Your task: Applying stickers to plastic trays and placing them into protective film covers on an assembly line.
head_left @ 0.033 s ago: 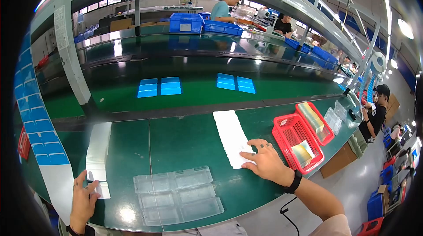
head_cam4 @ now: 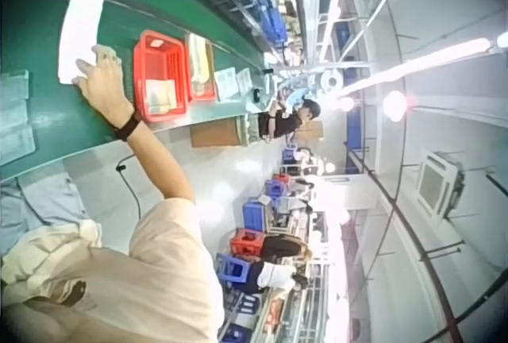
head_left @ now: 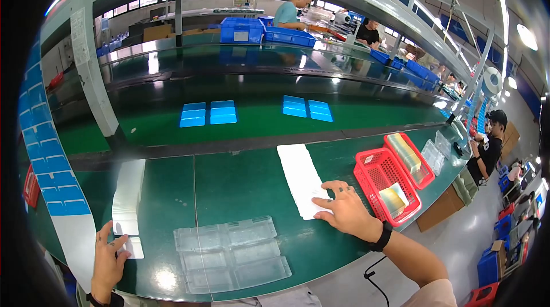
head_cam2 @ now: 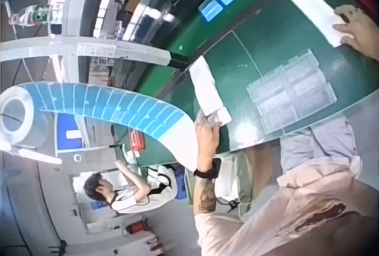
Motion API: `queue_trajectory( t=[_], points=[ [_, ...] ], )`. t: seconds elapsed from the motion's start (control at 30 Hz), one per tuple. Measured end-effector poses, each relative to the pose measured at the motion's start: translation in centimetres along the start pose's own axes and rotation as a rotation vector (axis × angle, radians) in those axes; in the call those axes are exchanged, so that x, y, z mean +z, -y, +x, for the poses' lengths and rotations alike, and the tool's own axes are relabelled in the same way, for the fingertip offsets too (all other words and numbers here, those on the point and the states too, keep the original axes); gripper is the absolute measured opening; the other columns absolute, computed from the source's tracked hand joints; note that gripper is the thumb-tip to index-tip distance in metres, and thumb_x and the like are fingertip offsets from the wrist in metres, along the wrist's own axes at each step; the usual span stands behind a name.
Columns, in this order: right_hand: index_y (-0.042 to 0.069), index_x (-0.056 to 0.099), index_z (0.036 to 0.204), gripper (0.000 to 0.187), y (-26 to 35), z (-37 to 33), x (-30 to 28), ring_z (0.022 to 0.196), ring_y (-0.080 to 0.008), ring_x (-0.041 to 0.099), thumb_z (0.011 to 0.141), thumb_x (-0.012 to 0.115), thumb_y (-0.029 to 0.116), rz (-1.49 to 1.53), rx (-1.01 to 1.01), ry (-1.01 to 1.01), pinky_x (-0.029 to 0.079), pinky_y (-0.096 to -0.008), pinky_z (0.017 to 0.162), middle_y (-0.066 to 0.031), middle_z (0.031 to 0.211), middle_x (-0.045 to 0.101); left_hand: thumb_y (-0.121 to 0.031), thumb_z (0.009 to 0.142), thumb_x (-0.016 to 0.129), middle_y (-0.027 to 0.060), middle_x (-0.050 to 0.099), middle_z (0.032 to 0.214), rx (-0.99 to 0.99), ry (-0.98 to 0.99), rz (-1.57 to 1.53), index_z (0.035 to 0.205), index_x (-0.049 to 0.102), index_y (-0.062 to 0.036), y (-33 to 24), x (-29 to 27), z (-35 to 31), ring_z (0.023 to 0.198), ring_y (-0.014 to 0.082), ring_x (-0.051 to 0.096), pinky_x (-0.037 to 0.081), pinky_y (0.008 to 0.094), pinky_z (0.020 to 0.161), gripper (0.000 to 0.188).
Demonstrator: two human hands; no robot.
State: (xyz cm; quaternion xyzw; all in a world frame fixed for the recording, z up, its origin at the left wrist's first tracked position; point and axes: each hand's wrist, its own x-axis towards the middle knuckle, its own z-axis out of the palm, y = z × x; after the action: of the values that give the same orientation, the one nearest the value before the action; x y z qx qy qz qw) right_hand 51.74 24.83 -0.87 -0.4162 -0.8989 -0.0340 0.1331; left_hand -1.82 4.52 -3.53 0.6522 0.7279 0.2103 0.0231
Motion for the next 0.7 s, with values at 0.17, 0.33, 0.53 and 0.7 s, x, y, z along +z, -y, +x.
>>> queue_trajectory(
  t=[0.17,0.33,0.53,0.7],
  points=[
    [0.012,0.071,0.106,0.03,0.8,0.3,-0.5,0.115,-0.0334,0.05,0.082,0.076,0.029,0.007,0.021,0.016,0.044,-0.0463,0.088,-0.012,0.123,0.056,0.007,0.064,0.071,0.022,0.046,0.139,-0.127,0.048,-0.127,0.09,0.064,0.0004,-1.1,-1.5,0.8,0.126,0.0399,0.045,0.039,0.0449,0.103,0.028],
    [0.003,0.061,0.105,0.017,2.5,-0.1,-1.5,0.077,-0.0279,0.067,0.096,0.06,0.018,0.862,0.262,0.105,0.052,-0.0377,0.065,-0.0133,0.09,0.067,0.007,0.079,0.06,0.0195,0.067,0.097,-0.156,-0.02,-0.38,0.085,0.045,-0.0037,-0.5,-2.4,-0.6,0.088,0.0323,0.067,0.052,0.0398,0.079,0.019],
    [0.002,0.051,0.118,0.033,6.7,-0.6,-1.1,0.053,-0.0212,0.055,0.105,0.04,0.03,2.092,0.759,0.778,0.042,-0.0301,0.046,-0.0191,0.082,0.064,-0.021,0.099,0.049,0.0228,0.064,0.096,-0.747,0.399,-1.715,0.122,0.051,-0.0022,-6.3,-2.9,0.6,0.069,0.0276,0.061,0.048,0.0379,0.058,0.03],
    [-0.002,0.054,0.118,0.042,10.3,1.7,-0.4,0.053,-0.0171,0.054,0.107,0.036,0.035,1.903,0.731,0.87,0.042,-0.028,0.045,-0.0153,0.087,0.066,-0.021,0.106,0.034,0.0224,0.064,0.11,-0.746,0.585,-1.663,0.13,0.045,0.0082,-9.0,-1.0,0.9,0.085,0.0264,0.063,0.05,0.0391,0.071,0.04]
  ],
)
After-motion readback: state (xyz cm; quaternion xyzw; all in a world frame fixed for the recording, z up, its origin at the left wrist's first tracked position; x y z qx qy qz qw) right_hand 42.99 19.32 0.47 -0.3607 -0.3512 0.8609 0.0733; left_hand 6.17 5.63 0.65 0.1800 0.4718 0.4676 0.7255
